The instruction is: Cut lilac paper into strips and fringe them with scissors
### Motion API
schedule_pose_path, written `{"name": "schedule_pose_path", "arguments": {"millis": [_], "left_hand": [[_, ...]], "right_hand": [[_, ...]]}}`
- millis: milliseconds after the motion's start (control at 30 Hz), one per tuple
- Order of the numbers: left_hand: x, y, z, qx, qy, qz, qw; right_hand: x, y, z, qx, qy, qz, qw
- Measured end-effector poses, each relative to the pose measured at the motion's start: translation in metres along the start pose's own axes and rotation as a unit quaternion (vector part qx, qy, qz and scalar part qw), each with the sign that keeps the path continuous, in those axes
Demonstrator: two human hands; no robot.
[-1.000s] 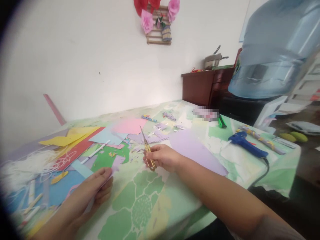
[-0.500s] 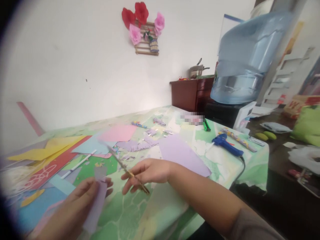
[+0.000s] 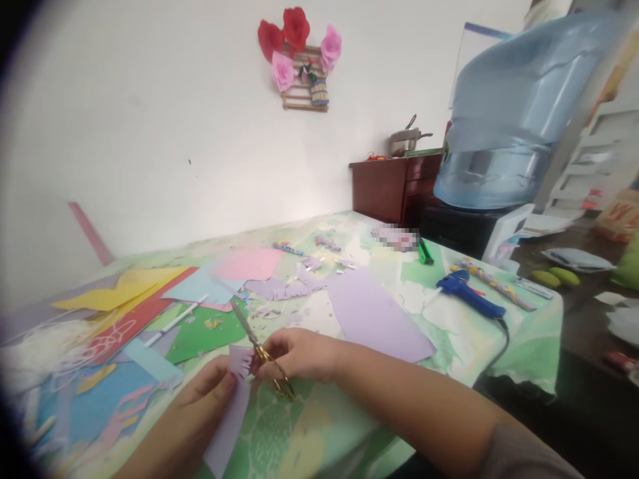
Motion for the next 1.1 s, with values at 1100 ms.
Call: {"name": "schedule_pose_path", "arguments": {"millis": [1100], "left_hand": [[0.005, -0.004, -0.007, -0.016, 0.036, 0.004, 0.999]], "right_hand": [[0.01, -0.002, 0.007, -0.106, 0.001, 0.222, 0.969]]}}
Point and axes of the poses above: each hand's wrist, its own z-axis away from the middle knuckle, its own y-axis out of the palm, x = y × z, the point moved 5 cm from there along -z, towards the middle knuckle, and after that the axes turned 4 degrees about -x, right-handed, at the moved point
